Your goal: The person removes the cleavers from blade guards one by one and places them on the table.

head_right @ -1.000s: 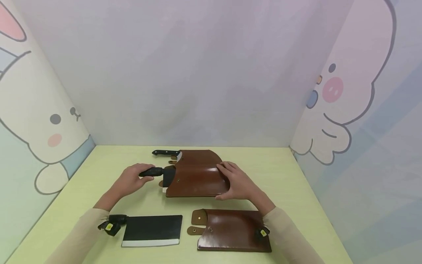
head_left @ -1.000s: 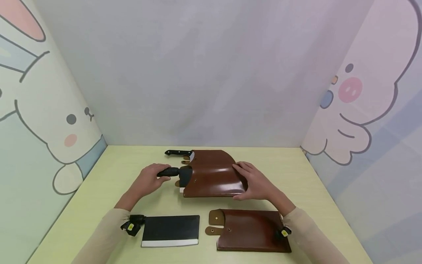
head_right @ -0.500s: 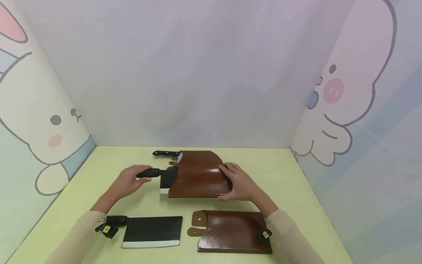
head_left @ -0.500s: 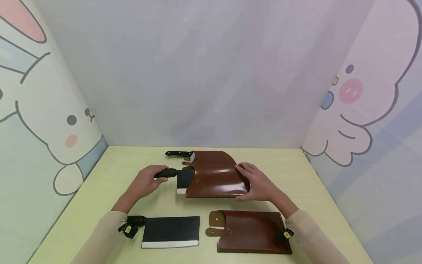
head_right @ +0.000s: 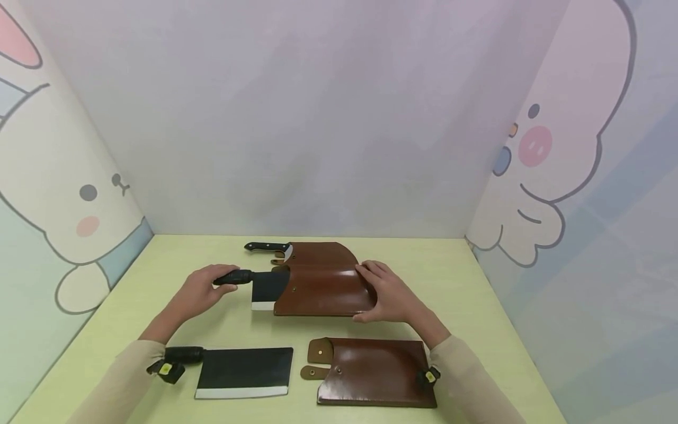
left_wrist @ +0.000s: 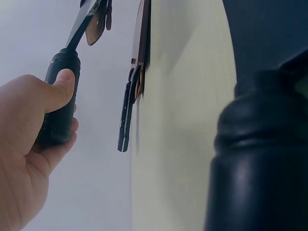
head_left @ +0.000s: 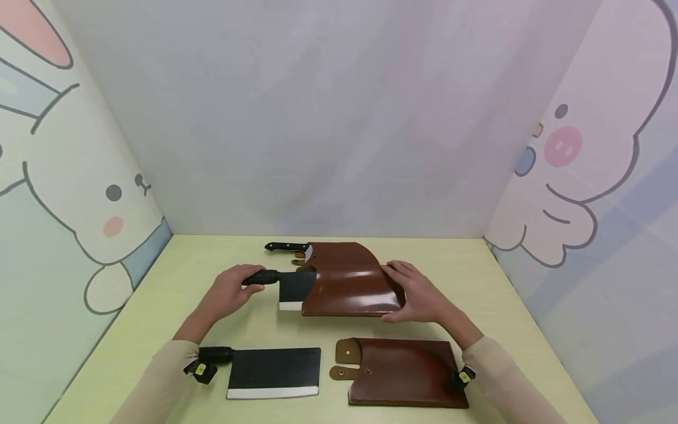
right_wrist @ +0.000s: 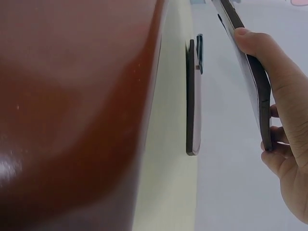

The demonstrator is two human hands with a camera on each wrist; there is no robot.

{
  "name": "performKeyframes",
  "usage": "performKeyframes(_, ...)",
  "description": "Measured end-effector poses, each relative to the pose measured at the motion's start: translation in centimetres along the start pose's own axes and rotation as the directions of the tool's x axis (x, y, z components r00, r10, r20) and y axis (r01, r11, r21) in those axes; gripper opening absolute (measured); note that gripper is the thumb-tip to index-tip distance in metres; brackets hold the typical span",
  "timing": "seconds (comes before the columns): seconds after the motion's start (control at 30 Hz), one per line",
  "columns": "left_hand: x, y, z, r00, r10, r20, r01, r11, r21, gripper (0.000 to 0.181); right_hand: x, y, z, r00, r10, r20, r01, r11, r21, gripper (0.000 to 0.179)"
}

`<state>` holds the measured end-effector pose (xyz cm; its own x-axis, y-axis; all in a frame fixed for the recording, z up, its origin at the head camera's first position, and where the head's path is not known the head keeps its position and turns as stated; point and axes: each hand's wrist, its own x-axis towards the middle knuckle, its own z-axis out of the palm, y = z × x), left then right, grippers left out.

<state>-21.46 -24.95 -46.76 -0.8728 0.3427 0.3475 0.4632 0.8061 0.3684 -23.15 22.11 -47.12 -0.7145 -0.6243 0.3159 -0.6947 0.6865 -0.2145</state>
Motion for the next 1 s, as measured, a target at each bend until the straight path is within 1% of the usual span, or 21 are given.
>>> performKeyframes(0.4, -0.6, -0.6, -0.5, 1.0, 0.004, -0.001, -0.004, 1.0, 0.002, 0.044, -0.4, 0.5, -0.3, 1.0, -0.002, 0.001, 0.002, 1.0, 0.005, 0.114)
performKeyframes(0.5, -0.7, -0.6, -0.6, 1.0, -0.002, 0.002, 0.002, 1.0, -0.002, 0.044, -0.5, 0.5, -0.2, 1.0, 0.001, 0.002, -0.001, 1.0, 0.009, 0.114)
performKeyframes(0.7, -0.9, -0.8, -0.6, 1.0, -0.013, 0.002, 0.013, 1.0, -0.008, 0.044, -0.7, 0.5, -0.2, 1.0, -0.012, -0.006, 0.012, 1.0, 0.004, 0.114)
performKeyframes(0.83, -1.0, -1.1, -0.5, 1.0, -0.008, -0.003, 0.008, 1.0, -0.006, 0.045, -0.9, 0.7, -0.2, 1.0, -0.019, -0.015, 0.019, 1.0, 0.003, 0.114)
performKeyframes(1.0, -1.1, -1.3, -0.6, 1.0, -0.008, -0.009, 0.008, 1.0, -0.003, 0.046, -1.3, 1.0, -0.4, 1.0, 0.0, -0.011, 0.0, 1.0, 0.009, 0.114)
